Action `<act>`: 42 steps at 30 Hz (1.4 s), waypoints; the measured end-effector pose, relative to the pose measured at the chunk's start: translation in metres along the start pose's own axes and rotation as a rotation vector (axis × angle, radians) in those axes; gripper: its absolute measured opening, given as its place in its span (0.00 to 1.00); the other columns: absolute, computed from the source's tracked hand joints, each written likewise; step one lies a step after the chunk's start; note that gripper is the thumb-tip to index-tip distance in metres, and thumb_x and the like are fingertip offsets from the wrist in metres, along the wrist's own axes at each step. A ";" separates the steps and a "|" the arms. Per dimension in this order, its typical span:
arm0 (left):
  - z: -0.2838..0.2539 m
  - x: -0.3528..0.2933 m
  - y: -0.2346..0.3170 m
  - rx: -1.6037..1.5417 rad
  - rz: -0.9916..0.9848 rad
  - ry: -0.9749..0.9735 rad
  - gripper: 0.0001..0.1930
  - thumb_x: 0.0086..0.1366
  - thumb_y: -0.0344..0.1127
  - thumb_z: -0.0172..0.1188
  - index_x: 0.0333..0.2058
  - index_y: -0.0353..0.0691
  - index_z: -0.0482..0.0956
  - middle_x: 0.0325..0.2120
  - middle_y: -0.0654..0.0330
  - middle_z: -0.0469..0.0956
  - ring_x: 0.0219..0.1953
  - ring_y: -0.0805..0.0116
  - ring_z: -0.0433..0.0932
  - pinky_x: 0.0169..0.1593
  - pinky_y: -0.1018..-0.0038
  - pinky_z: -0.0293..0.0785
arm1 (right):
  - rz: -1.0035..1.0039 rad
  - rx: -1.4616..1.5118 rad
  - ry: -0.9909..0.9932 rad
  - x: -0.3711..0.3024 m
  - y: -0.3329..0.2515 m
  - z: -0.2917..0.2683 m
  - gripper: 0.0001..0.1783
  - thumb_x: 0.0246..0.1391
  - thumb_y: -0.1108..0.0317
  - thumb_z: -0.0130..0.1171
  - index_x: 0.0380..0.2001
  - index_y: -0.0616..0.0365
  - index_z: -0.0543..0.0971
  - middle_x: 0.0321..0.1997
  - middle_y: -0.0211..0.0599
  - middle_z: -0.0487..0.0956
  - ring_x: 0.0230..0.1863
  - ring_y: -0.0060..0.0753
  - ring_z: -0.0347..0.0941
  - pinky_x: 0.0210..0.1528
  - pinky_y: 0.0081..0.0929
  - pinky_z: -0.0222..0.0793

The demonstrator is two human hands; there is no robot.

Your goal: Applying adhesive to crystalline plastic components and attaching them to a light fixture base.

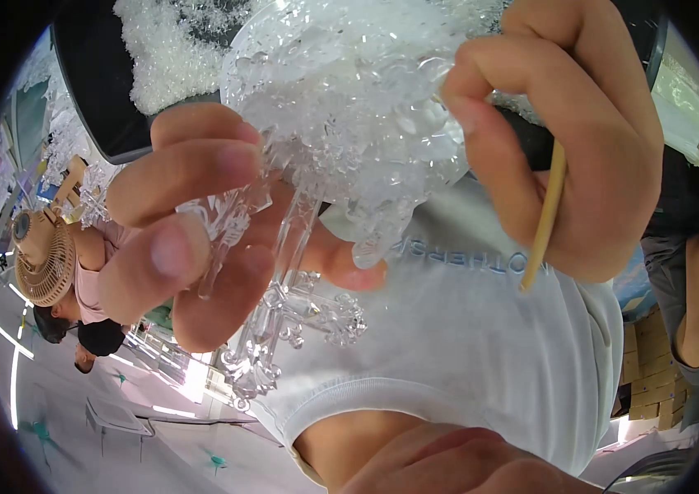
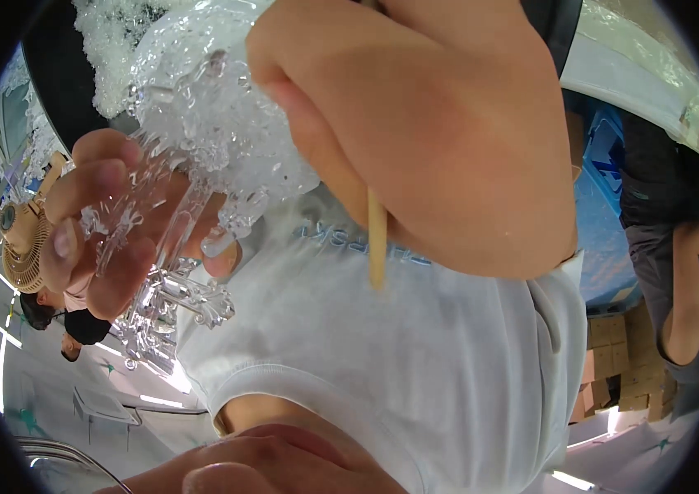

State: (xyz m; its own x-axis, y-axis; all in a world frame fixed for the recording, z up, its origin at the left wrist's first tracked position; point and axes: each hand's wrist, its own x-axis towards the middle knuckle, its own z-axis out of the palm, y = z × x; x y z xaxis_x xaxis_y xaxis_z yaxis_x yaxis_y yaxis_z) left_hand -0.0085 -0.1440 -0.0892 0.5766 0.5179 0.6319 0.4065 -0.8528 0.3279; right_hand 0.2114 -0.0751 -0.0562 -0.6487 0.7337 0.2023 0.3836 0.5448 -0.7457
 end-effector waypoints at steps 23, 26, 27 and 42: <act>0.001 0.015 -0.008 -0.101 0.086 -0.078 0.25 0.55 0.45 0.76 0.38 0.41 0.67 0.55 0.50 0.62 0.44 0.48 0.78 0.29 0.59 0.80 | -0.184 0.118 0.092 -0.053 0.058 -0.035 0.11 0.42 0.80 0.67 0.33 0.67 0.81 0.35 0.40 0.71 0.34 0.33 0.66 0.39 0.31 0.69; -0.002 0.023 -0.009 -0.068 0.073 -0.141 0.25 0.58 0.48 0.73 0.39 0.42 0.67 0.54 0.50 0.62 0.44 0.50 0.78 0.30 0.59 0.80 | -0.220 0.124 0.099 -0.063 0.065 -0.044 0.11 0.44 0.80 0.67 0.34 0.68 0.80 0.36 0.41 0.72 0.34 0.33 0.66 0.39 0.31 0.69; 0.004 0.021 -0.011 -0.068 0.081 -0.130 0.25 0.58 0.48 0.73 0.39 0.42 0.67 0.54 0.50 0.62 0.44 0.50 0.78 0.30 0.59 0.80 | -0.229 0.116 0.100 -0.070 0.085 -0.048 0.10 0.44 0.80 0.67 0.34 0.68 0.80 0.36 0.41 0.72 0.34 0.33 0.66 0.39 0.31 0.69; 0.052 -0.010 0.011 0.385 -0.220 0.527 0.35 0.58 0.62 0.72 0.49 0.43 0.66 0.53 0.37 0.66 0.42 0.44 0.83 0.42 0.64 0.87 | 0.001 0.301 0.278 -0.051 0.054 -0.019 0.07 0.59 0.74 0.64 0.32 0.68 0.78 0.38 0.46 0.75 0.36 0.32 0.71 0.44 0.28 0.73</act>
State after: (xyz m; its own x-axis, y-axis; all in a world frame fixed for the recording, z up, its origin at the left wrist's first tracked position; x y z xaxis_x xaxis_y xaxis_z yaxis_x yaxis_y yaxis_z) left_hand 0.0272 -0.1549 -0.1285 0.0703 0.4910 0.8683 0.7536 -0.5965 0.2763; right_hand 0.2777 -0.0756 -0.0944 -0.4303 0.8385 0.3344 0.1479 0.4310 -0.8902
